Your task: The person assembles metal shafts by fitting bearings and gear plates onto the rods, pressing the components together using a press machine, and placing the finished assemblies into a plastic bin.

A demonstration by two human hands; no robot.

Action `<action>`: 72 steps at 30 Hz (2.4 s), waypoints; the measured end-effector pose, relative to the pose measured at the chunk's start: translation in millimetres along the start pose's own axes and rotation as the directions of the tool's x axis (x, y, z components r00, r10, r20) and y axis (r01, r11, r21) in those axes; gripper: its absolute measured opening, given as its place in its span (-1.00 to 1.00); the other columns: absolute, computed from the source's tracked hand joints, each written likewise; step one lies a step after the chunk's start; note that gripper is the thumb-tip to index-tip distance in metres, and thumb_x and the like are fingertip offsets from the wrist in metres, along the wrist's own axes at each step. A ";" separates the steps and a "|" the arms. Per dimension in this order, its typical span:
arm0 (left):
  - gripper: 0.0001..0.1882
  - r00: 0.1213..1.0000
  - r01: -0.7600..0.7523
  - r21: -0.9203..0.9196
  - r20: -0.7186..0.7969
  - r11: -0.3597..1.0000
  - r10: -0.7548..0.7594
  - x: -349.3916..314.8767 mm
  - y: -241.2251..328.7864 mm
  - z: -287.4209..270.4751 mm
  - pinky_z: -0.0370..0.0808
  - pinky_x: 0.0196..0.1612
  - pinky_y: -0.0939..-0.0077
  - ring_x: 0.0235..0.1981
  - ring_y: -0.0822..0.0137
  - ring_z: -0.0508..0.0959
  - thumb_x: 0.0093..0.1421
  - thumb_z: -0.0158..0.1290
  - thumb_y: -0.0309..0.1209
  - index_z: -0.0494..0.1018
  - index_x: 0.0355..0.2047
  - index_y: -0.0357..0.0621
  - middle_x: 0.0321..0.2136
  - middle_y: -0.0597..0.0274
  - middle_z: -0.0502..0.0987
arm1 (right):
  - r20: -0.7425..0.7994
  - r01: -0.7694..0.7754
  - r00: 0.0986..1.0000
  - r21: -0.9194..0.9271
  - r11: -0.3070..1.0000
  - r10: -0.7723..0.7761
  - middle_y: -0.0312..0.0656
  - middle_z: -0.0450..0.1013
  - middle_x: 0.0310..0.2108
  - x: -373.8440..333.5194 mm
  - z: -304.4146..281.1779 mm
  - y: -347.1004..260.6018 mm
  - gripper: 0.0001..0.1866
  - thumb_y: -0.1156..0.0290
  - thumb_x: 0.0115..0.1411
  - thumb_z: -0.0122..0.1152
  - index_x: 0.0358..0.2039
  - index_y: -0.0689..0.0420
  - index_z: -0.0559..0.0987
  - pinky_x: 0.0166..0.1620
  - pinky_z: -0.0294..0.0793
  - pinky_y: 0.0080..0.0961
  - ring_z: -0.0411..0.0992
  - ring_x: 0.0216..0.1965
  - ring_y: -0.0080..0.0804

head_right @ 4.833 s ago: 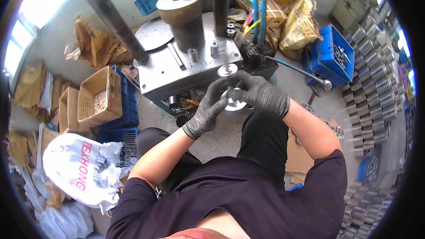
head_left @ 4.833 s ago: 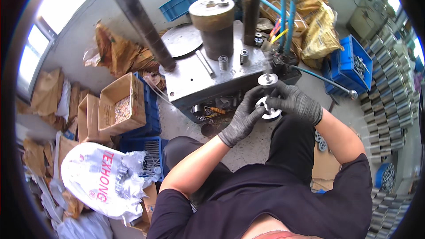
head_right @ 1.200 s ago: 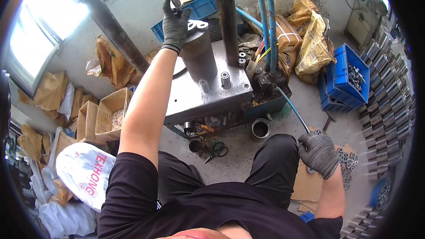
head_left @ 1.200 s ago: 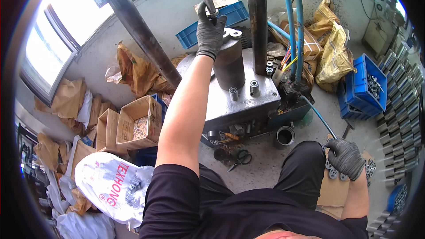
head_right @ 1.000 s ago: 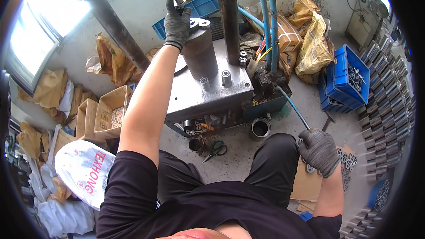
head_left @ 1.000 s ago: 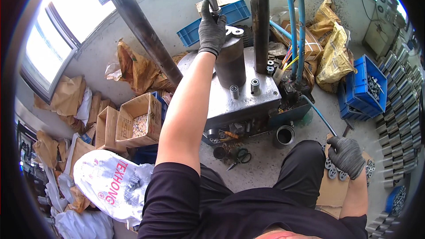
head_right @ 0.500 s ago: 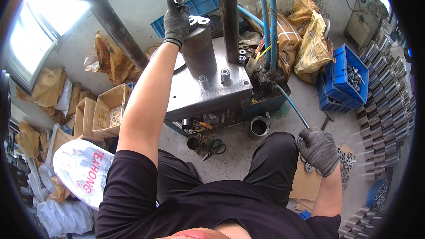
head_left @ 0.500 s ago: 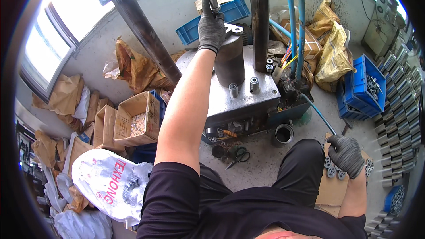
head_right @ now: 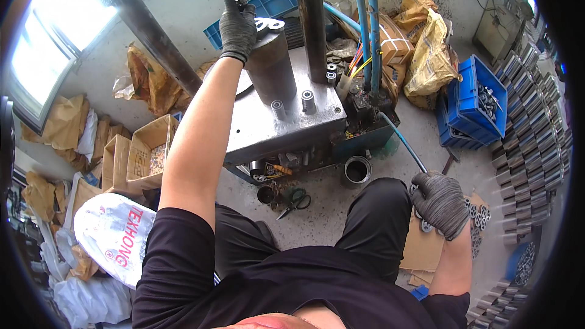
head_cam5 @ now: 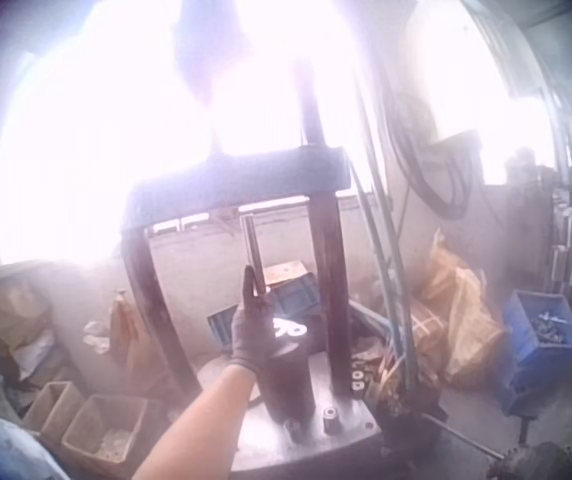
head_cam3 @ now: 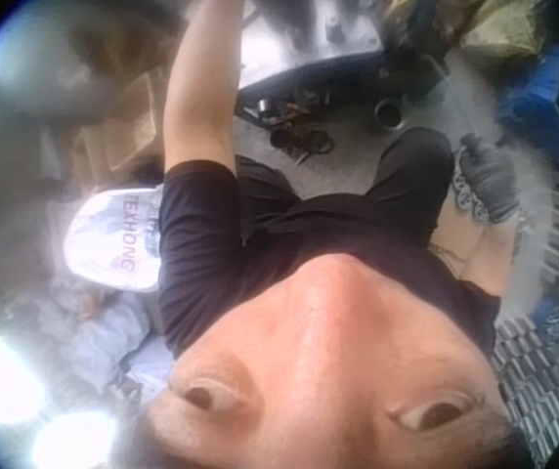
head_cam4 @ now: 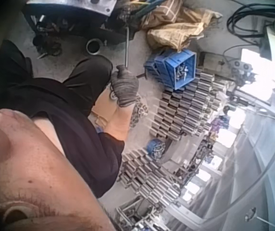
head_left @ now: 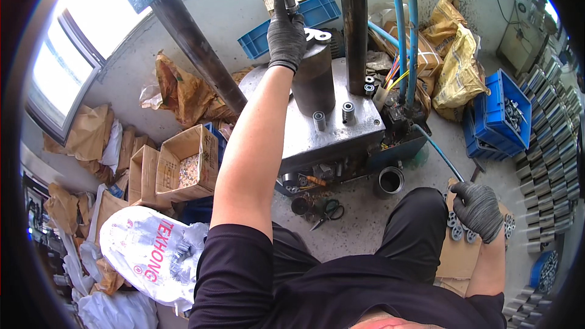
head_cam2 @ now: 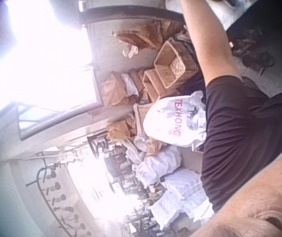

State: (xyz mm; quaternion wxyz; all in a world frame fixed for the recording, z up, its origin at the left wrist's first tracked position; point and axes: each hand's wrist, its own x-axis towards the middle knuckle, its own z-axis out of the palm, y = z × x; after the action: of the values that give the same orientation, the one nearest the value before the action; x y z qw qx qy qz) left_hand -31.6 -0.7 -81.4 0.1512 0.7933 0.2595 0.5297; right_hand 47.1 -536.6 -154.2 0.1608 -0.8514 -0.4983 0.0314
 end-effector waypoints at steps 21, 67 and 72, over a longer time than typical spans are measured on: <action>-0.09 0.998 0.058 -0.021 0.031 0.998 -0.057 -1.3 6.6 -4.7 0.64 -0.16 0.10 -0.21 0.02 0.72 0.36 0.13 -0.49 -0.13 0.55 0.27 -0.17 -0.06 0.68 | 0.048 0.093 0.995 0.000 0.996 -0.093 0.04 0.57 -0.31 11.5 -14.9 9.5 -0.81 0.46 0.09 0.26 -0.24 0.16 0.66 -0.12 0.56 -0.09 0.57 -0.23 0.09; -0.58 0.997 0.066 -0.153 -0.019 0.986 -0.070 2.3 -9.3 2.7 0.61 -0.01 0.28 -0.14 0.14 0.72 0.29 0.25 -0.34 0.43 0.10 -0.15 -0.18 0.02 0.71 | 0.214 0.008 0.977 0.055 0.998 -0.020 0.11 0.62 -0.25 30.7 -32.6 3.5 -0.74 0.47 0.19 0.23 -0.12 0.22 0.68 -0.09 0.60 -0.15 0.61 -0.19 0.09; -0.47 0.992 0.124 -0.202 0.058 0.972 -0.114 1.8 1.4 -5.9 0.68 -0.19 0.29 -0.27 0.18 0.72 0.18 0.37 -0.31 0.43 0.09 -0.21 -0.27 0.02 0.67 | -0.601 0.329 0.738 -0.075 0.941 -0.306 0.09 0.58 -0.25 121.6 -62.6 0.7 -0.78 0.54 0.29 0.25 -0.05 0.15 0.59 -0.18 0.58 -0.18 0.60 -0.24 0.08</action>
State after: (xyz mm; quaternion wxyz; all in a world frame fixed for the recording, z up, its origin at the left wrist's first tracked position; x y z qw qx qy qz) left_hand -36.1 -1.0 -76.9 0.2694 0.7685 0.2471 0.5251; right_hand 122.0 -447.7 -82.1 0.3299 -0.7156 -0.5577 -0.2607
